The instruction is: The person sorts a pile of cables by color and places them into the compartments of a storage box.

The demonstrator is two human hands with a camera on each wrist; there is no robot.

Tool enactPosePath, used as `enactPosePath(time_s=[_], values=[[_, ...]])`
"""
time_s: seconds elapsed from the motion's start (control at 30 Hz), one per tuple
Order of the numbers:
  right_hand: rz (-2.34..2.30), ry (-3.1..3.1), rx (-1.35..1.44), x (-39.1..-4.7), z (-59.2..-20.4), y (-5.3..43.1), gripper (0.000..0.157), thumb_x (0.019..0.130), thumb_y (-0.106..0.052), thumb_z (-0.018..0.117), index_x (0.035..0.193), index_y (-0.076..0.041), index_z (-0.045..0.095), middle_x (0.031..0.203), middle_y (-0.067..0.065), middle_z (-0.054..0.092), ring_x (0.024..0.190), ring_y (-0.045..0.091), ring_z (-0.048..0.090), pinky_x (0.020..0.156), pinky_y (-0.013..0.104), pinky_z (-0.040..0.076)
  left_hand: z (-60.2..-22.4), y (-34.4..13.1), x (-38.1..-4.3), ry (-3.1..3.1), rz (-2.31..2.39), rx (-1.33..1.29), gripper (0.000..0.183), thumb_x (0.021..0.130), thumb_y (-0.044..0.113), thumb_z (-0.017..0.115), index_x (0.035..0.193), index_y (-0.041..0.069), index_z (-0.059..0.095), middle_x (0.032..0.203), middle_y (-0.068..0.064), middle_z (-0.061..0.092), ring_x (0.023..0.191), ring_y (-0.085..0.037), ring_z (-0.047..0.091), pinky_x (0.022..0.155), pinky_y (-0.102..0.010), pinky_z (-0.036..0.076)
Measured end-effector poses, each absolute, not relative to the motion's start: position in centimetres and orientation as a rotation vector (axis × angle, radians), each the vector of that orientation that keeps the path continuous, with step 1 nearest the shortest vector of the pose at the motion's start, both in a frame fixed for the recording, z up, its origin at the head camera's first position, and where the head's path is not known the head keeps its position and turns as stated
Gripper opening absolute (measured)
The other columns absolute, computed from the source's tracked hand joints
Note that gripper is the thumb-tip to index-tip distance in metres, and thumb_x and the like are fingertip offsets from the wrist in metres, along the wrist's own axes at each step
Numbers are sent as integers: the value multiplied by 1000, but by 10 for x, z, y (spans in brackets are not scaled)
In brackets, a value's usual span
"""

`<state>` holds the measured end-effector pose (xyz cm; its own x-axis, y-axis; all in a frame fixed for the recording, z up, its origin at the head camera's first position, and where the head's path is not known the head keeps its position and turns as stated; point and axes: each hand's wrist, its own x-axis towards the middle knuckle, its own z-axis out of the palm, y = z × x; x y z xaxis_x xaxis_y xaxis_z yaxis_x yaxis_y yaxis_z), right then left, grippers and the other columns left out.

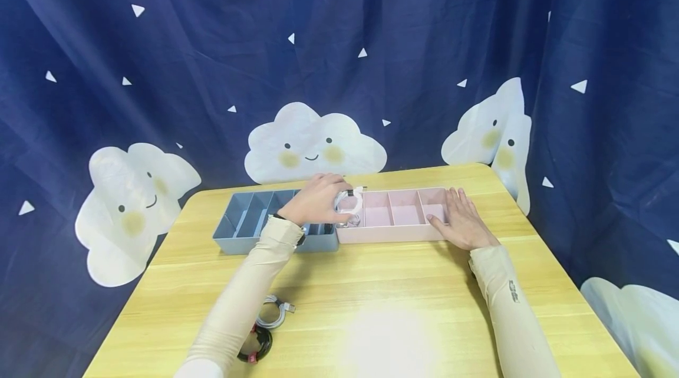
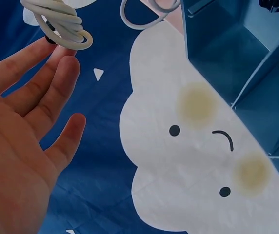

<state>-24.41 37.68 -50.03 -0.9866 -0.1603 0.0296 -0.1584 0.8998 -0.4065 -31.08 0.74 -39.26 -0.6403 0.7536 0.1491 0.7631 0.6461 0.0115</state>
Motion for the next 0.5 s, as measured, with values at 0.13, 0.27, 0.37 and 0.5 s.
enactPosePath(time_s=[0.13,0.27,0.37,0.5], values=[[-657,3059,-260,-244,-500,377,96,106,-54,42,158,16,3,166,40,3,156,56,-4,124,70,5,-395,12,-312,-2719,-91,-1280,67,83,58,73,133,14,68,129,-4,68,120,-22,63,109,-45,45],[-664,3054,-258,-245,-501,377,96,106,-54,41,158,16,3,166,40,0,156,56,-4,124,70,4,-396,17,-312,-2726,-79,-1286,67,83,57,73,134,14,67,129,-4,68,121,-23,63,111,-45,44],[-666,3050,-254,-245,-501,377,96,106,-55,41,159,15,2,166,39,-1,156,56,-5,124,70,4,-397,20,-312,-2727,-78,-1290,67,83,58,72,134,15,68,129,-3,67,120,-22,63,112,-46,43],[-669,3054,-253,-245,-501,377,97,106,-55,40,159,15,0,166,39,-1,156,56,-5,124,70,4,-398,25,-312,-2724,-75,-1298,68,83,59,72,134,15,68,129,-2,68,120,-22,63,113,-46,42]])
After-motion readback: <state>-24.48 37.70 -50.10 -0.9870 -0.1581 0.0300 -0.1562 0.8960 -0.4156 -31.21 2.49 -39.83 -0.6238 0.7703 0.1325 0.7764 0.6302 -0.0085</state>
